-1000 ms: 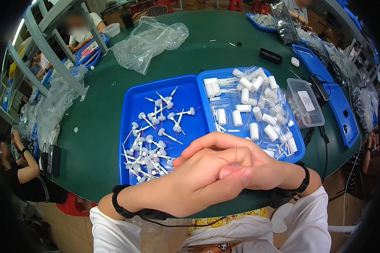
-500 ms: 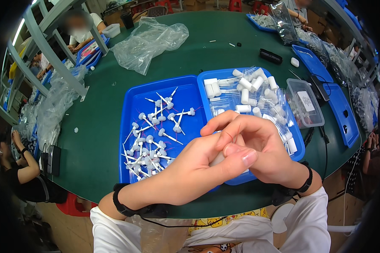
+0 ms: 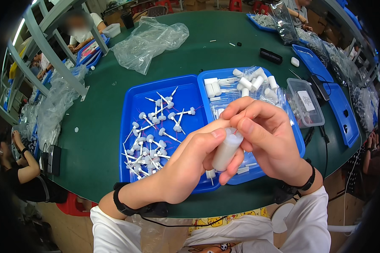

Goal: Assembling small white plastic components by inserting red wires into them.

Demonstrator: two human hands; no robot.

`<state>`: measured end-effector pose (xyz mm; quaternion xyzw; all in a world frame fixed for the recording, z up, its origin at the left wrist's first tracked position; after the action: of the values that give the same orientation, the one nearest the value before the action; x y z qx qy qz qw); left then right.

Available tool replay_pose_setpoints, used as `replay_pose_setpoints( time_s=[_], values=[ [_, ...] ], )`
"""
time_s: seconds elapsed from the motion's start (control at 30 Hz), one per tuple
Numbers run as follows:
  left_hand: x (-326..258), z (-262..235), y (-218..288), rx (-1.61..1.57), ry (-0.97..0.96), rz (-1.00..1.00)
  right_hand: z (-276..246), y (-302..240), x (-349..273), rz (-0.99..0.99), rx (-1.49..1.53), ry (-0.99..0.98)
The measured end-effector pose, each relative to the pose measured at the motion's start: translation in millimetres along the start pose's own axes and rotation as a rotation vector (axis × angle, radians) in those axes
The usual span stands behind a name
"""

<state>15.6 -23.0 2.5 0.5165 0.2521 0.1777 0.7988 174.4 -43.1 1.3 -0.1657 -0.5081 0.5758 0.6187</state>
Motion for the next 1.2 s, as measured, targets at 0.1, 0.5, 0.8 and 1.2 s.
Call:
replay_pose_setpoints(
  time_s=[0.1,0.5,0.8,1.2],
  values=[
    [0,2,2,0.008,-0.007,0.011,5,1,2,-0.108,-0.122,0.104],
    [1,2,1,-0.024,-0.052,0.133,7,2,-3,-0.023,0.018,0.099],
    [-2,2,0,-0.088,-0.064,0.107,3,10,0,0.061,0.019,0.096],
    [-2,-50,4,0.582,0.069,-0.076,-10,30,8,-0.060,-0.472,-0.007]
  ],
)
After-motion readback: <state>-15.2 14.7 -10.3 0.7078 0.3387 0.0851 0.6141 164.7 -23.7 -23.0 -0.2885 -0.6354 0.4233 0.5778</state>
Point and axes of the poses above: each hand's wrist, its own x-axis towards the middle knuckle, its own z-axis out of the palm, y = z × x, the point moved 1 cm from there along x, towards the middle knuckle, and after that the axes turned 14 degrees about -z, right-handed, at the moved point
